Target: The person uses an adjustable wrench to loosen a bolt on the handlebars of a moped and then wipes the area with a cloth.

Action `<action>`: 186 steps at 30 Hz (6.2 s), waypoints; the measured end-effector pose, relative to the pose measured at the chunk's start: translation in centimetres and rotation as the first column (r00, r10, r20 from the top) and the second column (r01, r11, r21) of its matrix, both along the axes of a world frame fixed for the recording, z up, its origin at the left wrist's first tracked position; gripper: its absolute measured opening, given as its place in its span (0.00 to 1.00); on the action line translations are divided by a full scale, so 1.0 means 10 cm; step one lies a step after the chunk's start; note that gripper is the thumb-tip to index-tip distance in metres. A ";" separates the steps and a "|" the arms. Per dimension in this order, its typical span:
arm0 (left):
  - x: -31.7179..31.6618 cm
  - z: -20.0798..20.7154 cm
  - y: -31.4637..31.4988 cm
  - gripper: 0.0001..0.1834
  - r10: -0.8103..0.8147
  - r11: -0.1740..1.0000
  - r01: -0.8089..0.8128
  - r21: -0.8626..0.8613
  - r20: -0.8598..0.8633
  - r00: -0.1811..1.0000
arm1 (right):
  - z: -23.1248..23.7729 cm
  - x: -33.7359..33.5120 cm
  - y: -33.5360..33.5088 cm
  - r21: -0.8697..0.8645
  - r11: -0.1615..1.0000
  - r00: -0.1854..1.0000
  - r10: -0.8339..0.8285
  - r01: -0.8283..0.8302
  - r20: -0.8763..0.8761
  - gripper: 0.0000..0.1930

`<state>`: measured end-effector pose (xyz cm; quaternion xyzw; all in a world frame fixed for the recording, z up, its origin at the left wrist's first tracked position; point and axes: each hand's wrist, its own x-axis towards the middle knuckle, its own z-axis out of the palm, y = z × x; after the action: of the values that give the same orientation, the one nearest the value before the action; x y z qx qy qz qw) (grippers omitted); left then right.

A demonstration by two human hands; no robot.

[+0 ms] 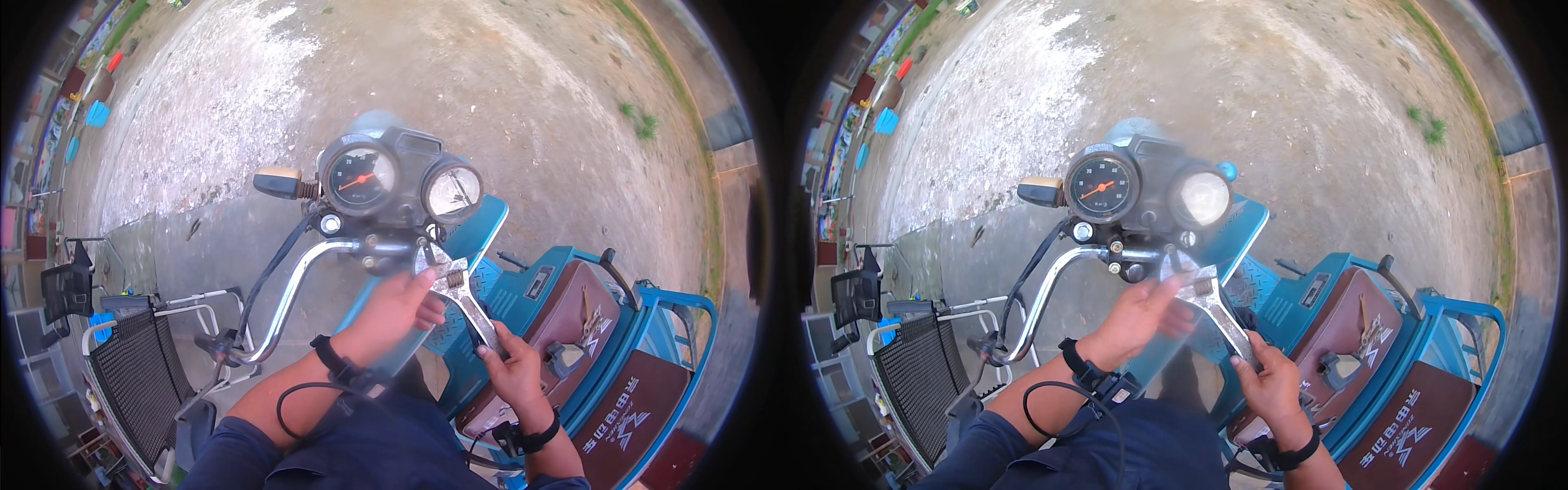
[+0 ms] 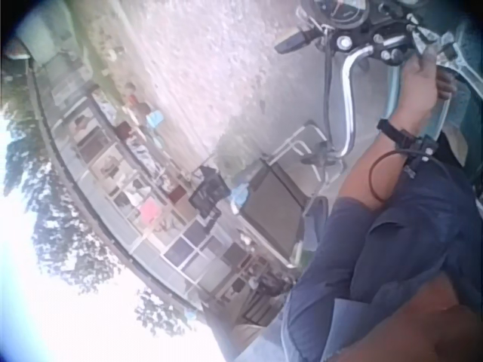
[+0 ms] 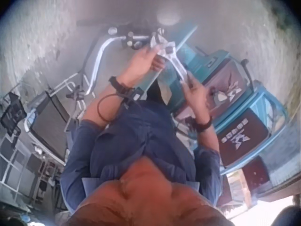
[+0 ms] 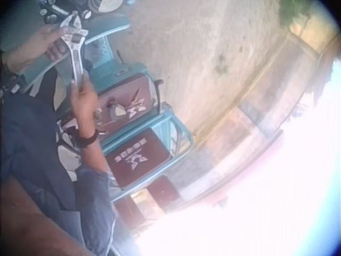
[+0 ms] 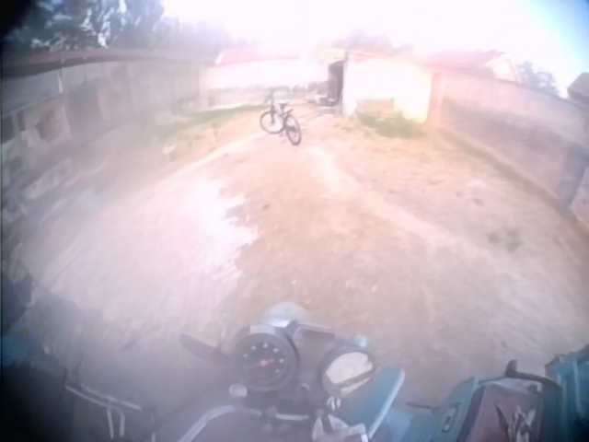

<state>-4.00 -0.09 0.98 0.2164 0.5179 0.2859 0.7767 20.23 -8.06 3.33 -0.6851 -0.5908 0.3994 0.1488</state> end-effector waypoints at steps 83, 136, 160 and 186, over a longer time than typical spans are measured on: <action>-0.26 0.15 0.08 0.22 0.124 0.969 -0.075 0.234 -0.199 0.972 | 2.04 -0.19 1.64 0.126 0.589 0.493 0.519 -0.798 0.699 0.05; 0.29 0.07 -0.06 0.15 0.460 0.885 -0.441 -0.149 0.417 0.784 | 1.95 -0.57 0.57 0.181 0.256 0.313 0.731 -0.949 0.606 0.23; 0.32 0.02 0.02 0.23 0.397 0.916 -0.339 -0.213 0.593 0.701 | 1.73 -0.80 1.44 0.683 0.659 0.926 0.370 -0.316 0.071 0.07; 0.45 -0.07 0.09 0.16 0.430 0.893 -0.391 -0.221 0.671 0.604 | 1.68 -0.51 1.54 0.578 0.803 0.953 0.269 -0.145 -0.135 0.06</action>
<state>0.45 0.79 0.30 -0.0543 0.2245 0.5031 0.8328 15.14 7.35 20.14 -0.4955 -0.7343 0.2921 0.3606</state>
